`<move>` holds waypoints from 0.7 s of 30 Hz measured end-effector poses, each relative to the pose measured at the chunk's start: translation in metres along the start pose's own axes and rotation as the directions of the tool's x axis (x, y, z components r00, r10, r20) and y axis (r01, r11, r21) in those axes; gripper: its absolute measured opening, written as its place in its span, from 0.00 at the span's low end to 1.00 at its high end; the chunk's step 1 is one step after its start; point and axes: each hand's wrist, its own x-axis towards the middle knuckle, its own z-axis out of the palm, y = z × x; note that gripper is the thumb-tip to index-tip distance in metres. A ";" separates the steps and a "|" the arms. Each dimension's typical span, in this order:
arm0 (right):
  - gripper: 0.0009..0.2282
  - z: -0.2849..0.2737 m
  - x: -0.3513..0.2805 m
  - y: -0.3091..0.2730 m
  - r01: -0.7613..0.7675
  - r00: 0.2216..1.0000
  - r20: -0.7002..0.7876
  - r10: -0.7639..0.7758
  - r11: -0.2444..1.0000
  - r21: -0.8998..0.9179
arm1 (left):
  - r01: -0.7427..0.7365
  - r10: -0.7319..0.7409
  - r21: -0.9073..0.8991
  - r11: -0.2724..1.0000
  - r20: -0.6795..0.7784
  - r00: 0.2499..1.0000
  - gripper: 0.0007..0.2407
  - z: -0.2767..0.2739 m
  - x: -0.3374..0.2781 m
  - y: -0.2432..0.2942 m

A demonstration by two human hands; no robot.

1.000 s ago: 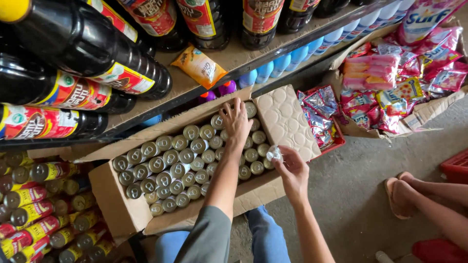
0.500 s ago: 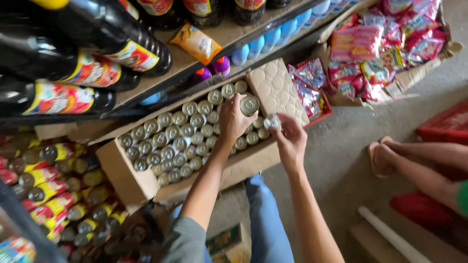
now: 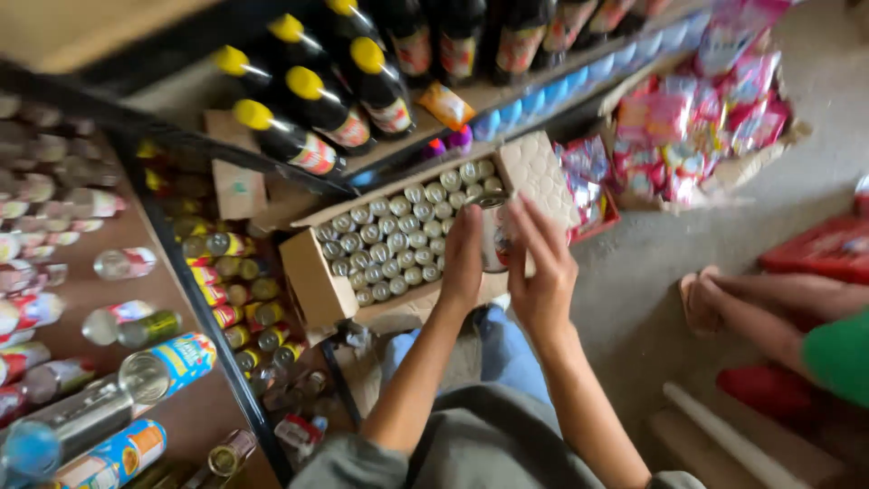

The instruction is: Wiping canned goods with a cloth and stocking them on grocery store shelves.

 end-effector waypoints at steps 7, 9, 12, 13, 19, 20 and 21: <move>0.13 -0.013 0.015 -0.087 0.319 0.944 0.039 -0.327 0.939 0.130 | -0.155 0.093 -0.599 0.786 -0.133 0.987 0.16 -0.043 -0.013 0.045; 0.12 -0.010 0.022 -0.094 0.384 0.921 0.011 -0.390 0.911 0.147 | -0.198 0.143 -0.594 0.780 -0.140 0.980 0.17 -0.051 -0.023 0.050; 0.08 -0.004 0.064 -0.114 0.486 0.873 -0.098 -0.477 0.866 0.121 | -0.341 0.302 -0.402 0.850 -0.160 0.940 0.25 -0.046 -0.058 0.080; 0.08 -0.003 0.068 -0.125 0.496 0.868 -0.099 -0.487 0.859 0.127 | -0.353 0.310 -0.403 0.845 -0.169 0.936 0.25 -0.051 -0.062 0.080; 0.08 -0.005 0.055 -0.155 0.524 0.847 -0.048 -0.530 0.815 0.249 | -0.379 0.388 -0.713 0.590 -0.161 0.907 0.15 -0.076 -0.053 0.093; 0.07 -0.006 0.052 -0.156 0.526 0.841 -0.010 -0.542 0.812 0.254 | -0.390 0.362 -0.694 0.605 -0.196 0.911 0.16 -0.076 -0.058 0.102; 0.07 -0.007 0.048 -0.157 0.528 0.833 0.028 -0.553 0.809 0.258 | -0.399 0.335 -0.675 0.621 -0.231 0.913 0.18 -0.076 -0.062 0.110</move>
